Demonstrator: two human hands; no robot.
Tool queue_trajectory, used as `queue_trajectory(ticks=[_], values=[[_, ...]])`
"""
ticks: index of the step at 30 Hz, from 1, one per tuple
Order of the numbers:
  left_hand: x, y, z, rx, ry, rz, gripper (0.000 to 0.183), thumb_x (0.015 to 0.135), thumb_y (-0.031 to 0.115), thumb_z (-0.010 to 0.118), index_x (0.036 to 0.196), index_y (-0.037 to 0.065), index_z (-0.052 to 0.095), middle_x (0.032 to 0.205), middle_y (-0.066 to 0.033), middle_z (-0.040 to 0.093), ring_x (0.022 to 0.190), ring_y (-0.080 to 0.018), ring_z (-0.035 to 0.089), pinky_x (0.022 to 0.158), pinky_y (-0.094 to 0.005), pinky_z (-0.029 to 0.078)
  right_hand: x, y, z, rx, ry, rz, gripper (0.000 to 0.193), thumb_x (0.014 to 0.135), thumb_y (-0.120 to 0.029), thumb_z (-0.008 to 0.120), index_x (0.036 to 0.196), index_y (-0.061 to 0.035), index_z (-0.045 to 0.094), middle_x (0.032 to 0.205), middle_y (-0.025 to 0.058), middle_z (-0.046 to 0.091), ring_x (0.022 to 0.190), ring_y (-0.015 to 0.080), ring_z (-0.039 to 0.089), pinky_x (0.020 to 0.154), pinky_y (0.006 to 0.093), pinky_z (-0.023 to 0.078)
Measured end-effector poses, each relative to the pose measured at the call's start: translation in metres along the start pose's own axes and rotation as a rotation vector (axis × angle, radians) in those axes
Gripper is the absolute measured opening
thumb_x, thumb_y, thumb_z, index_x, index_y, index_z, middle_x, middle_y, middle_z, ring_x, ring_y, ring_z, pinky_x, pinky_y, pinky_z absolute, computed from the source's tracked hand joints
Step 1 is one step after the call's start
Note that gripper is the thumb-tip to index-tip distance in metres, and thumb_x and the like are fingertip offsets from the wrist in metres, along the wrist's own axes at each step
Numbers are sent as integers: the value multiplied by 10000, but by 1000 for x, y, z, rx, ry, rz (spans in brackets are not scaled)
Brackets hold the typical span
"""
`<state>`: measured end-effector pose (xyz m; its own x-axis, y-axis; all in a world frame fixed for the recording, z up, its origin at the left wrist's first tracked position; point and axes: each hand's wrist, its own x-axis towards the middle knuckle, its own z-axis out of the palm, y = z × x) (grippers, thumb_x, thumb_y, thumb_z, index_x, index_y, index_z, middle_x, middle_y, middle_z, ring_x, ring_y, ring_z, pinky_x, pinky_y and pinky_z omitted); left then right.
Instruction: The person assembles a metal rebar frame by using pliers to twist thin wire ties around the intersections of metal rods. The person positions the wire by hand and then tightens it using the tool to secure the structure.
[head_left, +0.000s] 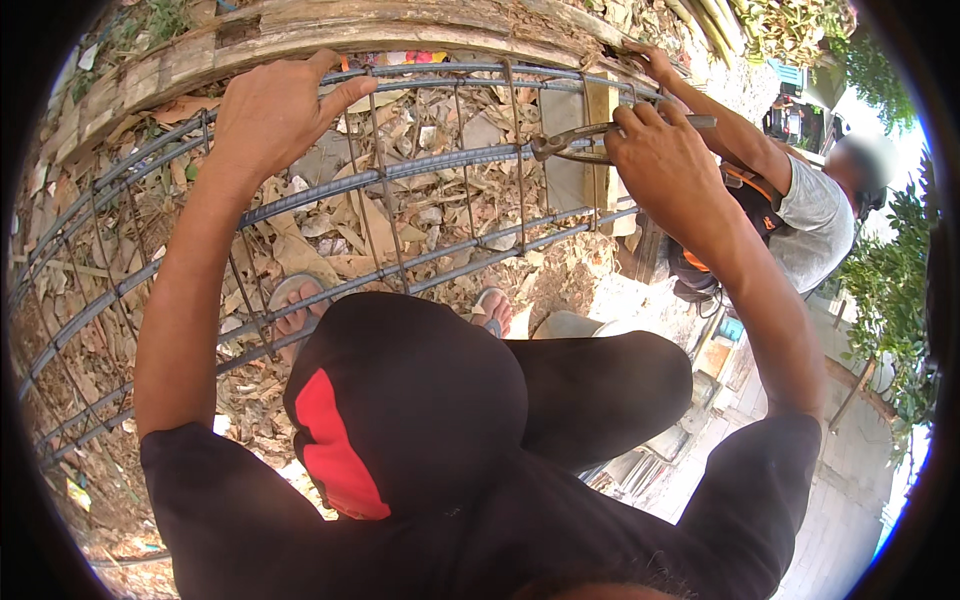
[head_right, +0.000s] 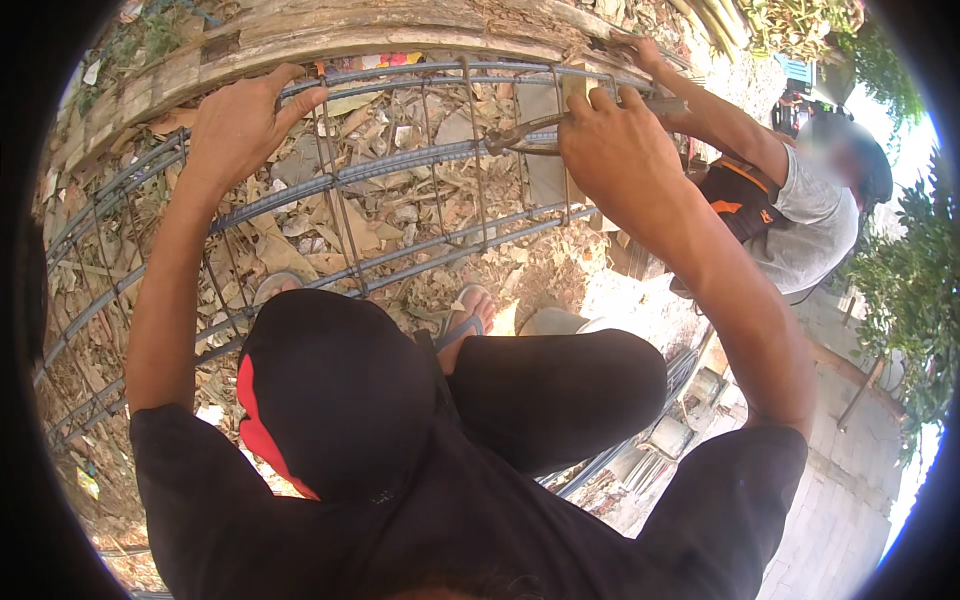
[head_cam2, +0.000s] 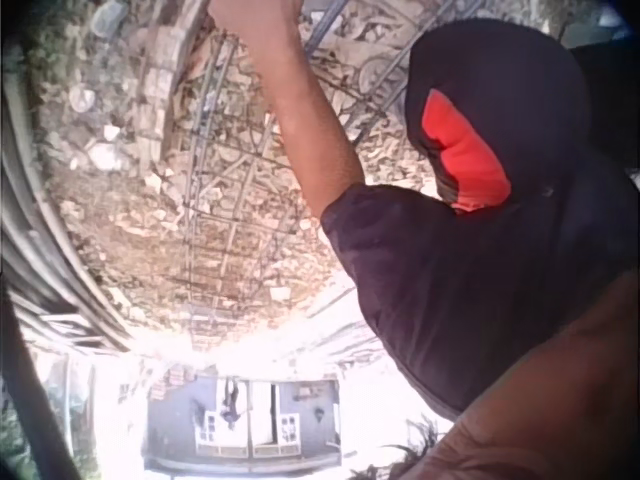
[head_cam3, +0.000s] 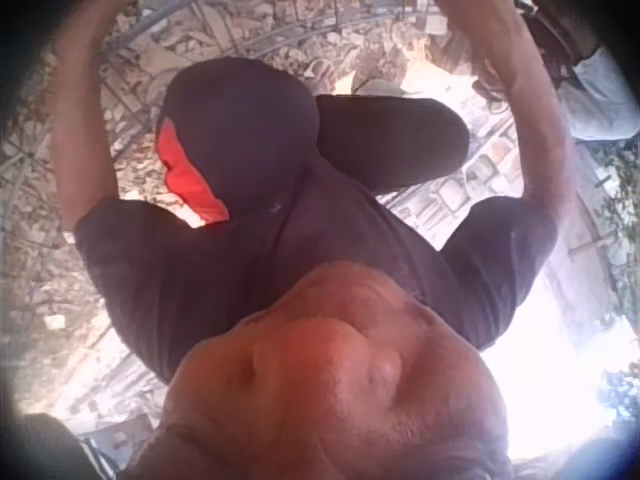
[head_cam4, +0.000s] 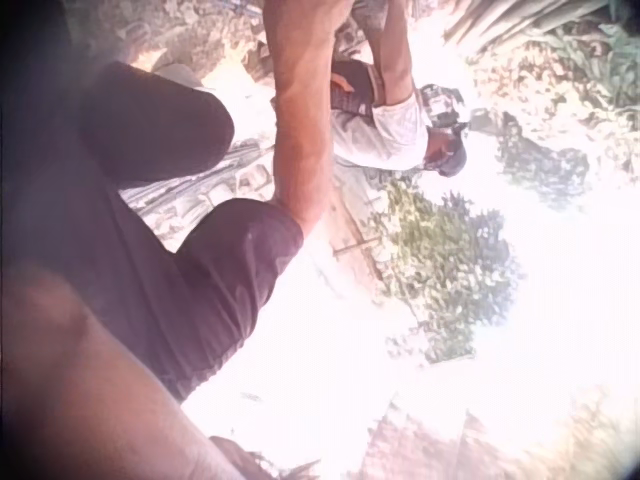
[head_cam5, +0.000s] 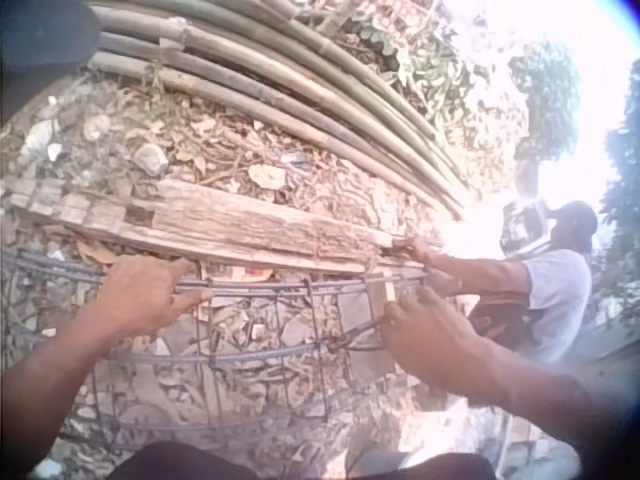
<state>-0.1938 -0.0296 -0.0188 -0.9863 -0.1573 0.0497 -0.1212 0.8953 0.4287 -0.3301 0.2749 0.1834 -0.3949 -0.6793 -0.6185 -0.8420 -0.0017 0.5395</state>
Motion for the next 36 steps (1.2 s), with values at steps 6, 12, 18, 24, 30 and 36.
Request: queue_trajectory(ticks=[6, 12, 18, 24, 30, 36], values=[[-2, 2, -2, -56, -10, -36, 713, 1019, 690, 462, 1252, 58, 698, 804, -207, 716, 827, -414, 710, 743, -524, 541, 3, -7, -6, -37, -75, 1, 161, 906, -106, 631, 1005, -26, 730, 1101, 117, 682, 1100, 261, 669, 971, 415, 508], [-4, 0, 2, -88, 57, 0, 725, 1008, 703, 473, 1236, 57, 708, 807, -206, 717, 823, -397, 713, 724, -517, 546, 14, -8, -17, 130, -89, 28, 86, 931, -75, 589, 989, -20, 622, 936, 122, 687, 882, 296, 718, 775, 440, 571], [-3, -2, 5, -68, 65, 14, 715, 1004, 702, 484, 1208, 59, 719, 789, -200, 717, 804, -403, 714, 710, -515, 545, 23, 5, -31, 147, -4, -110, 128, 915, -25, 585, 1027, 19, 544, 707, 141, 693, 645, 321, 733, 553, 414, 578], [-4, -3, 3, -90, 79, 39, 706, 1002, 689, 507, 1193, 42, 716, 768, -198, 713, 797, -401, 715, 708, -514, 546, 39, 18, -33, 218, -127, -217, 280, 954, -75, 584, 1214, -105, 686, 737, 151, 707, 714, 326, 752, 614, 448, 593], [-5, -2, 3, -76, 63, 26, 690, 998, 678, 527, 1198, 45, 717, 773, -191, 716, 787, -389, 718, 703, -500, 551, 35, 9, -35, 94, -210, -111, 225, 1000, -109, 580, 1201, -140, 676, 753, 110, 702, 718, 316, 739, 617, 442, 563], [-5, -2, 6, -70, 112, 35, 696, 1002, 682, 514, 1225, 54, 711, 806, -185, 726, 792, -373, 721, 710, -493, 556, 47, 16, -35, 360, -360, -70, 354, 909, -242, 741, 1196, -41, 693, 885, 199, 737, 726, 322, 755, 622, 425, 593]])
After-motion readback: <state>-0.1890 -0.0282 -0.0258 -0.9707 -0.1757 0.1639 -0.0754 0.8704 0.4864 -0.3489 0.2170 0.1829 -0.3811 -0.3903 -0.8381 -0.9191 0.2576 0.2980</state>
